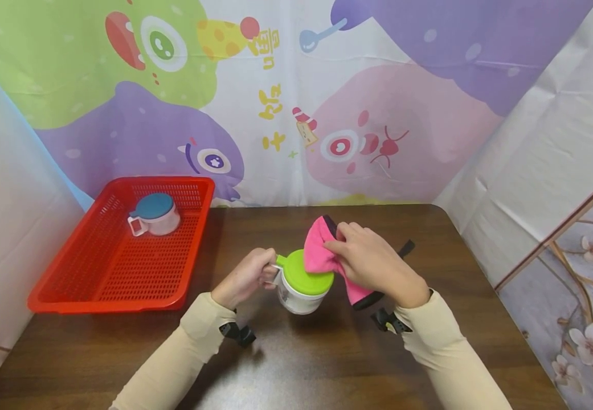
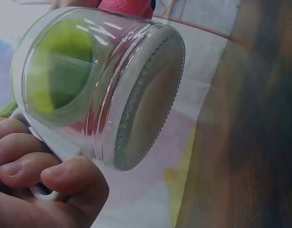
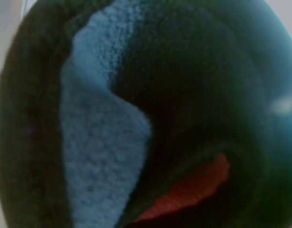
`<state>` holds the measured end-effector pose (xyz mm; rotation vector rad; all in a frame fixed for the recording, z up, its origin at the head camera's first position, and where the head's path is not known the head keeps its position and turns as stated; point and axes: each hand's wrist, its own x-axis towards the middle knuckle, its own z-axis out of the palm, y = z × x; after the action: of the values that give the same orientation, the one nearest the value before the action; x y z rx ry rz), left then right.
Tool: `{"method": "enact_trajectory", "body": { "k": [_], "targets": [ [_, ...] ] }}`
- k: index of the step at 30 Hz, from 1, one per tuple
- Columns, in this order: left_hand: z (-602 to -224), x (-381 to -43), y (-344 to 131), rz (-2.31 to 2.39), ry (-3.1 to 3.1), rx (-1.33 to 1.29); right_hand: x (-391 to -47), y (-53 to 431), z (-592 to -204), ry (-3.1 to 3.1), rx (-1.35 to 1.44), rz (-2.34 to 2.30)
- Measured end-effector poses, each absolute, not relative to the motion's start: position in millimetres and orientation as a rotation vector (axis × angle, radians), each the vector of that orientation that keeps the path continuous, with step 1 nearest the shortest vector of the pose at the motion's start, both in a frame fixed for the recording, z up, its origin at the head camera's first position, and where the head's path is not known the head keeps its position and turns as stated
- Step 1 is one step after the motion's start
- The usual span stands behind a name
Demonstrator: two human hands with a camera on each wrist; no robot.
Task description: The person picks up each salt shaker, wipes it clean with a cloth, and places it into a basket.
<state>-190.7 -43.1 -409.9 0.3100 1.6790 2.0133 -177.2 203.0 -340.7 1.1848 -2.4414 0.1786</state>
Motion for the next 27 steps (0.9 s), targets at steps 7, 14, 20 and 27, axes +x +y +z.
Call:
{"method": "enact_trajectory", "body": {
  "k": [7, 14, 20, 27],
  "targets": [
    [-409, -190, -42, 2.006, 1.683, 0.306, -179, 195, -337, -2.48, 1.179, 0.126],
    [-409, -189, -40, 1.993, 1.726, 0.305, -180, 183, -336, -2.449, 1.212, 0.043],
    [-412, -190, -39, 2.019, 1.727, 0.252, -180, 173, -335, -2.392, 1.246, -0.016],
    [-414, -192, -40, 2.053, 1.736, 0.206, -174, 165, -330, -2.368, 1.276, -0.041]
  ]
}}
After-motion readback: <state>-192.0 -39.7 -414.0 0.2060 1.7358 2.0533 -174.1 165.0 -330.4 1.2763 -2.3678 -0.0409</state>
